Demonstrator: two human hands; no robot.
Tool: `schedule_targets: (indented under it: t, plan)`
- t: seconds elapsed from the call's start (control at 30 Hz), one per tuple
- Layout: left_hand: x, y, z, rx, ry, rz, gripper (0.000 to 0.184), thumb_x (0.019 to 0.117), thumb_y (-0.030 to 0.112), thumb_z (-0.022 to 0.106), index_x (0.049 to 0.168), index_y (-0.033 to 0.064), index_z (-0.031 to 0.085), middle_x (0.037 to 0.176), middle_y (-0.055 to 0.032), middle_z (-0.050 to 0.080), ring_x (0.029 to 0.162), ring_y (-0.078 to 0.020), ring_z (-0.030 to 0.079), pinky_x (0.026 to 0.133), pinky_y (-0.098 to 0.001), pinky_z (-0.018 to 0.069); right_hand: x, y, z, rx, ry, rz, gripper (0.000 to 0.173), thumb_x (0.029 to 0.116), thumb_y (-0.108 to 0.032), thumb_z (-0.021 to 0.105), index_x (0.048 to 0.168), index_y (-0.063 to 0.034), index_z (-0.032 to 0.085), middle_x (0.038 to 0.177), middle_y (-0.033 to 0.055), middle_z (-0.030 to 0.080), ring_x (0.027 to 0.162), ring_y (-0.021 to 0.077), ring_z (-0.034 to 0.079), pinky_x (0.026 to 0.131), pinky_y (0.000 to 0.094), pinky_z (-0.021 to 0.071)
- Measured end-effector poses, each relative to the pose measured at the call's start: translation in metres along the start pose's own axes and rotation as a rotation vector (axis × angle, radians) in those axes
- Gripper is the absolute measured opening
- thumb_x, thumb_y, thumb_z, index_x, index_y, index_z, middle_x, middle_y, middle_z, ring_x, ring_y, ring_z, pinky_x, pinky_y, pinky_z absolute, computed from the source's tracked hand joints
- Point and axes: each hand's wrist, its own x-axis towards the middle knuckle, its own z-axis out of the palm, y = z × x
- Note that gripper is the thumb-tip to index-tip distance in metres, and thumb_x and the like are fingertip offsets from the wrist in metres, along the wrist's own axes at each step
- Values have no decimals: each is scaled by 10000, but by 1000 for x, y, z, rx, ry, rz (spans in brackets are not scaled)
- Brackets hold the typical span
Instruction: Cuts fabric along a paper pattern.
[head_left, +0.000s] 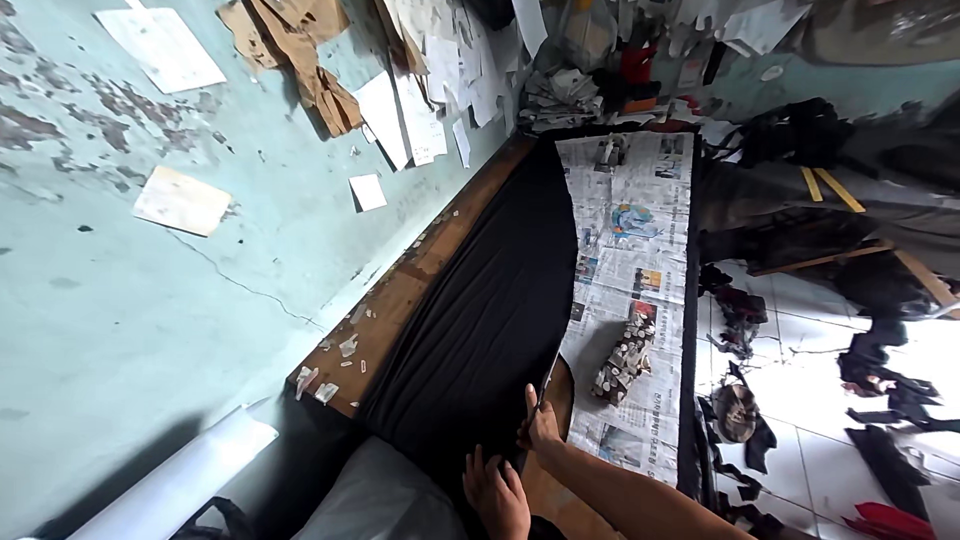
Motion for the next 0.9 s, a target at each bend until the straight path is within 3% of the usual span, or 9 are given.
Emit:
schedule_targets:
  t: [0.4,0.6,0.8,0.9]
  plan:
    - [0,1,-1,6,-1,-3,376,985,318,448,1064,65,715,1472,-204,545,1435,-432,420,1210,-592,242,18,-32,-14,-41,-30,80,770,990,-706,420,1438,-88,319,936,160,532,714,288,604,646,453,552]
    - [0,-1,0,11,-6,-4,374,989,322,455,1065,64,715,1480,-204,538,1439,-434,414,1212,-593,236,18,-29,-19,-10,12,3,614,997,-628,507,1257,-74,455,786,91,519,597,217,570,567,386,534]
    - [0,0,-2,2,-36,-9,375,983,297,461,1082,41,717,1483,-212,534,1442,-452,401,1212,-611,227,28,-47,-34,-129,-65,54,787,996,-688,441,1477,-76,325,940,161,558,730,277,615,671,439,558]
    - [0,0,-2,-3,-24,-1,379,981,302,456,1072,38,712,1476,-216,538,1442,-453,403,1210,-611,229,39,-59,-40,-138,-90,61,842,984,-728,408,1499,-70,307,1010,189,548,791,314,617,714,484,559]
